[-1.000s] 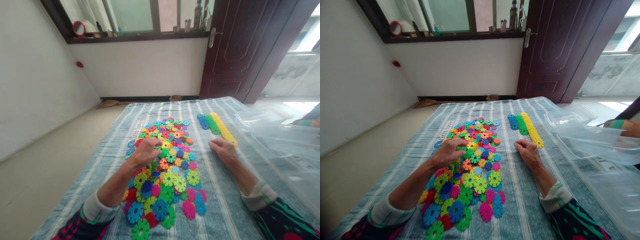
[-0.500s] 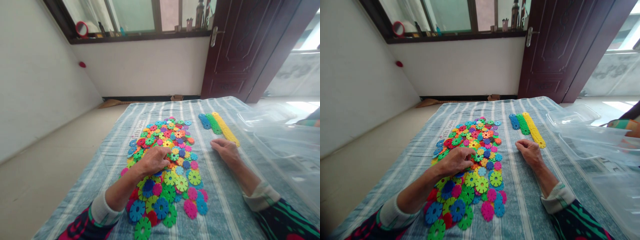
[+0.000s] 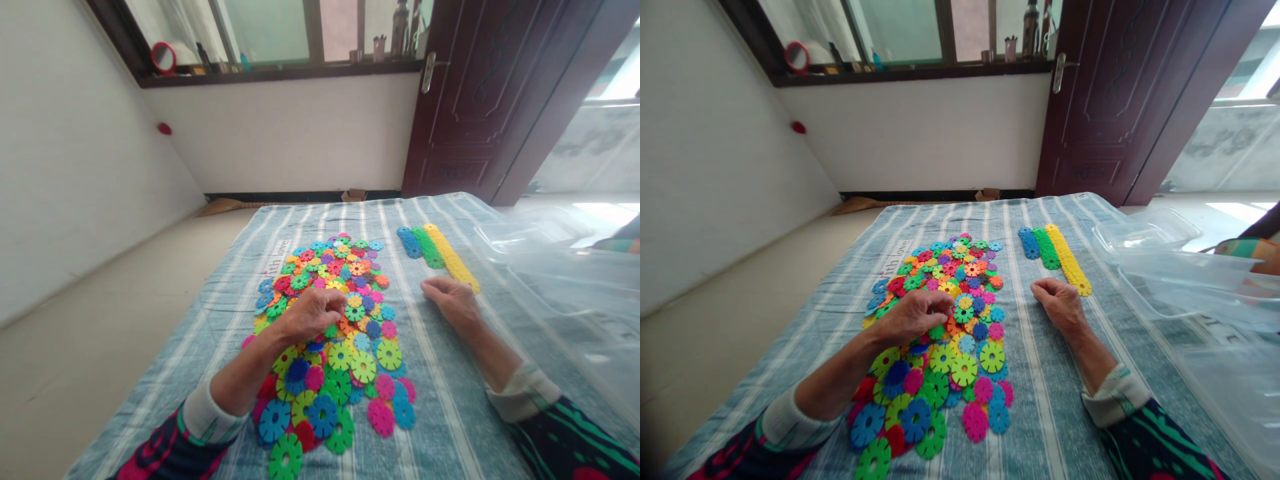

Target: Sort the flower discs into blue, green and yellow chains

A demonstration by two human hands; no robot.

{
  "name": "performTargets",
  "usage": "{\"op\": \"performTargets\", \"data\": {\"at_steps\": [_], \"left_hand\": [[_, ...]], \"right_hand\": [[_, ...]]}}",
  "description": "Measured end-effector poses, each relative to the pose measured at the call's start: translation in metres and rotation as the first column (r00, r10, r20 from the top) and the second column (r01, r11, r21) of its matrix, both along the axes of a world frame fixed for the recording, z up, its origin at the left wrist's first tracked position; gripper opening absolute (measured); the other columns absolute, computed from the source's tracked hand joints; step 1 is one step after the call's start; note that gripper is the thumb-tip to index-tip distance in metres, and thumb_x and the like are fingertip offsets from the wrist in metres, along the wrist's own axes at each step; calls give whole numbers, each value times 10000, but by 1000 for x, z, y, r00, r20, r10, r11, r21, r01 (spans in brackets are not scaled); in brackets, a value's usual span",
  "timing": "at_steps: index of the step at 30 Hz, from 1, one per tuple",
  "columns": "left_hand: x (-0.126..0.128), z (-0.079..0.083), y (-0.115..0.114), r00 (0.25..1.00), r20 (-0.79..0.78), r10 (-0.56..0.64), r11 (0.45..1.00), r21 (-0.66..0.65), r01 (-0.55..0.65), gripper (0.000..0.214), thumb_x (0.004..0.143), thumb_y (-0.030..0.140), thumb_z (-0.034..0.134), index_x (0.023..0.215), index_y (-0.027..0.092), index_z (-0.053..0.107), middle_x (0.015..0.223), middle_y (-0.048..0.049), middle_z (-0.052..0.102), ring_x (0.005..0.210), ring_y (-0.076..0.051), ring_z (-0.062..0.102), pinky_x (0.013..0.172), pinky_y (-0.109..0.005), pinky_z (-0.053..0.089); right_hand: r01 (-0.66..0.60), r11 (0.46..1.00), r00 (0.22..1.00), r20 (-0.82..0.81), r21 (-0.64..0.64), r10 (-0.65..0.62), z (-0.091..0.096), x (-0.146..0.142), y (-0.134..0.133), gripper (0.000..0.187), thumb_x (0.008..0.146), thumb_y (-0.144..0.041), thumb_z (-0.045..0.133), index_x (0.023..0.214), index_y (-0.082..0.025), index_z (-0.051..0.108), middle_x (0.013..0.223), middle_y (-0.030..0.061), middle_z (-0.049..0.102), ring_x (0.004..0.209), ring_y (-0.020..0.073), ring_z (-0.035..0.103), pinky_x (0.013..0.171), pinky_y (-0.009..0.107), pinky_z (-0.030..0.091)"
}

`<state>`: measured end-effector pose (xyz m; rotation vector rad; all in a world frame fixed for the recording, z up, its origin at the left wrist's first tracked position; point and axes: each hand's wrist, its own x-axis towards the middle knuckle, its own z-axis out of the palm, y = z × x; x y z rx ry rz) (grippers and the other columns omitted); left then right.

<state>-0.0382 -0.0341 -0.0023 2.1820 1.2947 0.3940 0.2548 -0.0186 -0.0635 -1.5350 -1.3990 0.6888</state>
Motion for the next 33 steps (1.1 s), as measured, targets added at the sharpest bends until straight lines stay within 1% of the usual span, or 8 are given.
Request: {"op": "performTargets", "data": {"at_steps": [6,11,16,21,24,27,31,33], "left_hand": [[-16,16,1,940,-317,-125,991,-6,130,40,640,133,535,638,167,515,669,30,523,649,-112,481,580,-220,313],[-18,25,-5,900,-416,-131,990,-8,141,186,656,186,603,841,189,591,855,-7,583,822,-166,541,704,-243,369],[-9,22,-8,841,-528,-120,983,53,174,91,679,163,558,766,187,552,841,-25,581,814,-182,547,681,-257,382],[-1,7,-7,850,-513,-124,975,96,200,53,700,158,531,736,194,521,816,-19,595,788,-174,548,641,-253,367],[1,3,-5,881,-468,-66,981,130,143,19,727,193,529,746,192,529,810,-21,599,791,-172,545,650,-251,363],[-4,11,-3,894,-444,-66,987,103,124,48,726,194,519,682,179,511,730,-1,558,713,-140,511,617,-237,341],[-20,30,-6,876,-420,-237,971,-73,228,86,694,227,552,635,172,522,657,31,498,622,-105,449,560,-220,305],[-24,37,-9,868,-425,-256,967,-109,231,84,668,248,587,663,176,544,689,32,509,637,-106,450,567,-219,310]], "right_hand": [[3,1000,1000,-5,-1,-3,0,0,0,274,671,-428,604,699,-179,716,685,36,686,702,205,601,675,304,445],[4,1000,1000,-4,-10,-4,1,0,0,281,667,-430,602,705,-175,714,697,39,689,714,207,600,673,302,443],[3,1000,1000,1,-17,-3,0,0,0,291,669,-434,601,714,-170,716,699,39,689,715,204,598,675,298,442],[-2,1000,1000,5,-18,2,-1,1,0,289,674,-429,602,730,-170,719,716,40,693,734,207,602,676,297,440],[-2,1000,1000,4,-16,2,-2,1,1,288,680,-426,601,734,-170,719,717,39,693,734,207,603,682,299,441],[-6,1000,1000,1,-9,6,-2,1,1,288,683,-425,601,737,-169,719,722,40,695,733,206,604,692,301,443],[-4,1000,1000,-2,0,4,-2,1,1,281,679,-424,607,733,-171,718,718,40,696,729,207,608,708,307,448],[2,1000,1000,2,2,-2,-2,1,1,279,675,-425,611,729,-173,718,711,40,695,723,207,610,712,311,450]]}}
